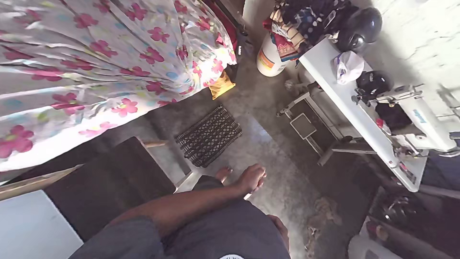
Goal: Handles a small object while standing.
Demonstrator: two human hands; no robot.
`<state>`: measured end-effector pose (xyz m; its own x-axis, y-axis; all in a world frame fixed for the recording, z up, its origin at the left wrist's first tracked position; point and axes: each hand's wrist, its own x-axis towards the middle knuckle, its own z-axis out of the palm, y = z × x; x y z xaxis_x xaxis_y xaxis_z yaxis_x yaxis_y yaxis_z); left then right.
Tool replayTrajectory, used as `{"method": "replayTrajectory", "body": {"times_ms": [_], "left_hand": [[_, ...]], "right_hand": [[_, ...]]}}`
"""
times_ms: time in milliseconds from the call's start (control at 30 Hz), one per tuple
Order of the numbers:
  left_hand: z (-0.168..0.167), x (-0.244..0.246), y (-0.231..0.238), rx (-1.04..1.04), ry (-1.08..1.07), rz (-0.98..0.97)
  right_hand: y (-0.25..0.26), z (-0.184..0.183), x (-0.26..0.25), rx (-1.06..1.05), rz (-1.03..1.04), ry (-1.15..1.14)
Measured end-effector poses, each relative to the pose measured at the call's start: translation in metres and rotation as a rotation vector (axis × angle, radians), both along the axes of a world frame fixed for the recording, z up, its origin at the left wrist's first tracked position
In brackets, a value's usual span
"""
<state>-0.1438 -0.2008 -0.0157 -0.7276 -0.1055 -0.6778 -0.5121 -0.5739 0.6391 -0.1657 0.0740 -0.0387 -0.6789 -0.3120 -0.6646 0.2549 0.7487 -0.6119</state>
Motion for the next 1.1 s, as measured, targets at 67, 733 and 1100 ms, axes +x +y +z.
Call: {"method": "replayTrajectory", "body": {"times_ms": [67,733,1100], "left_hand": [[-0.002,0.0,0.0,0.009,0.012,0.005],[0.006,0.011,0.0,-0.145,0.003,-0.389],[0.002,0.0,0.011,-0.154,0.092,-0.434]], "right_hand": [[-0.006,0.005,0.001,0.092,0.036,0.016],[-0.009,0.006,0.0,0.005,0.092,0.036],[0.009,-0.004,0.01,-0.083,0.001,0.03]]}}
